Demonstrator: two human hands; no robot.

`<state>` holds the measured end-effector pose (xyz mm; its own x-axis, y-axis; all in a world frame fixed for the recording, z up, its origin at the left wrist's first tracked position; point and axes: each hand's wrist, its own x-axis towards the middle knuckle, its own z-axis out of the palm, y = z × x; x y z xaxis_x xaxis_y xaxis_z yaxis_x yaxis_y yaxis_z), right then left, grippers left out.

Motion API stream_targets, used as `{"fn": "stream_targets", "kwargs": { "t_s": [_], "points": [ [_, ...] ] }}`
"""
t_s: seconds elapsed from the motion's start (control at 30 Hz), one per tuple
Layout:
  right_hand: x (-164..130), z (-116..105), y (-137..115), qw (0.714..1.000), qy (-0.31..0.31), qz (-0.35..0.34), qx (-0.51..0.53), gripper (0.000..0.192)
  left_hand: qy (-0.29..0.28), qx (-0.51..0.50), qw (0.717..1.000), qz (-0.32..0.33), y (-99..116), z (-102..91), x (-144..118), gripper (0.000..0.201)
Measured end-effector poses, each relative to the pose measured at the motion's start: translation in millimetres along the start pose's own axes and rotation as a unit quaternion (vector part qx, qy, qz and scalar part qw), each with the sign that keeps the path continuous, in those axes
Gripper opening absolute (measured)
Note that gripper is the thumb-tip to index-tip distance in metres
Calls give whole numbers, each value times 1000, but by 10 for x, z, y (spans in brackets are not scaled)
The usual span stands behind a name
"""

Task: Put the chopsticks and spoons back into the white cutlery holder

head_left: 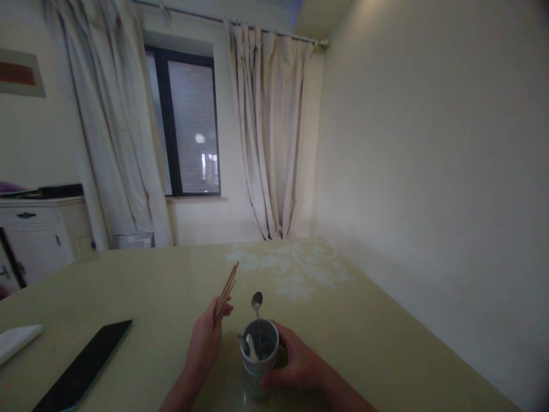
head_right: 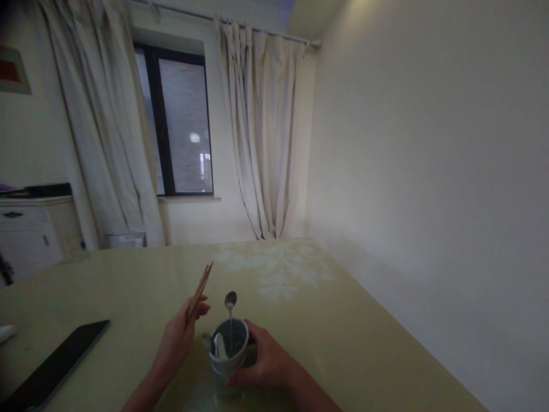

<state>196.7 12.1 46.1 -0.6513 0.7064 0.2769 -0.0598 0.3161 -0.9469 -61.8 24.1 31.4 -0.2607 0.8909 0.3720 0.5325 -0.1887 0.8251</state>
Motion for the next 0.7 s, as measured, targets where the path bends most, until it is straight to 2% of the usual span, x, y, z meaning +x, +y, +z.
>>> {"fn": "stream_targets", "kwargs": {
  "t_s": [0.07,0.13,0.27,0.53,0.7],
  "points": [
    [-6,3,-15,1000,-3,5,10,87,-13,121,992,-9,-8,-69,10,42],
    [-11,4,-14,1000,-1,10,13,88,-47,235,971,-24,-16,-126,11,51],
    [-16,1,26,1000,4,8,4,93,-119,342,932,-25,-47,-141,3,56],
    [-15,13,-11,1000,2,8,6,95,-121,340,932,-42,-183,-58,20,52],
    [-20,5,-47,1000,2,7,-6,91,-127,274,951,-63,-213,-67,54,38]
  ]
}}
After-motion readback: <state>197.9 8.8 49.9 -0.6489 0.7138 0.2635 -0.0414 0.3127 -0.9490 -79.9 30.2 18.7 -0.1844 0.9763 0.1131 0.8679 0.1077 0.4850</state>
